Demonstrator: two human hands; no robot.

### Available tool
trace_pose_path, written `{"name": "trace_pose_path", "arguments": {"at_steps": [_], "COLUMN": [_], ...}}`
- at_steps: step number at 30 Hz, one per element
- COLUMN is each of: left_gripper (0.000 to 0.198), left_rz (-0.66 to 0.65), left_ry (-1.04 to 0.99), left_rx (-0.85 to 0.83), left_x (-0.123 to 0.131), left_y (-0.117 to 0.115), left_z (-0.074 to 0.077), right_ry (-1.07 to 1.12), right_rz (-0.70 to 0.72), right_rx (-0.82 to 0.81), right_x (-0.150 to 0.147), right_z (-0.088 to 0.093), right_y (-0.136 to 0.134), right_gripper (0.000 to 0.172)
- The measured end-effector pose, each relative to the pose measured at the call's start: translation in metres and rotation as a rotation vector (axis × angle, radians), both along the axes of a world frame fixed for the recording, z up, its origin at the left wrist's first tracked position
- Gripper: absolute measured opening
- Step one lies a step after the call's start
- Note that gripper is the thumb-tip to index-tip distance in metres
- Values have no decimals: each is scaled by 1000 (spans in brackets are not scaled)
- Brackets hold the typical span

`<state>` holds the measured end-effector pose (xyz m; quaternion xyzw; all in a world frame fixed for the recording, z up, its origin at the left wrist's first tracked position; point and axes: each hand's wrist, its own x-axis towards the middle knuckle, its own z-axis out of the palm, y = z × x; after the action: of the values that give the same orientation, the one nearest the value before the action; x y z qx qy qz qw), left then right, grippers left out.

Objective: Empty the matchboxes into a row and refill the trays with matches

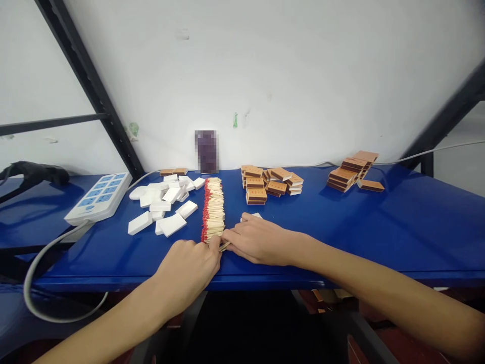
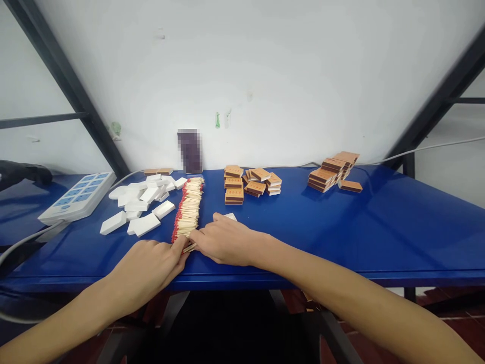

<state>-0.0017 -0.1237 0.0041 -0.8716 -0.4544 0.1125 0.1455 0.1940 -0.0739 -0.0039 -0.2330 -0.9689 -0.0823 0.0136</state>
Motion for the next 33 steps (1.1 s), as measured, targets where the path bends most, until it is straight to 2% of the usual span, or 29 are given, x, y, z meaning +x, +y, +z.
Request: {"name": "trace_pose_path", "arguments": {"at_steps": [3,8,14,18,21,27,33], "left_gripper": [28,29,28,29,30,33,25], "left_rz": [8,12,-58,-106,-127,-146,-169], "left_ry": [-15,-13,-122,-118,-94,-67,-125], "left_rx": [-4,-2,-10,-44,-83,-140,-173], "left_x": [1,12,39,58,64,65,64], "left_y": [1,7,33,51,59,66,75], "left_z": [2,21,36,39,39,43,41], "right_ry": [-2,4,161,230,222,207,227], "right_rz": [-8,-44,-152,-203,-236,-228,-263], "right_rx": [18,31,-122,-215,-272,-391,-491], "right_x": [1,10,45,64,68,64,65], "right_z": [2,18,27,23,19,18,23], "right_y": [0,4,22,33,36,35,34], "right_gripper": [25,24,24,22,20,20,19]}}
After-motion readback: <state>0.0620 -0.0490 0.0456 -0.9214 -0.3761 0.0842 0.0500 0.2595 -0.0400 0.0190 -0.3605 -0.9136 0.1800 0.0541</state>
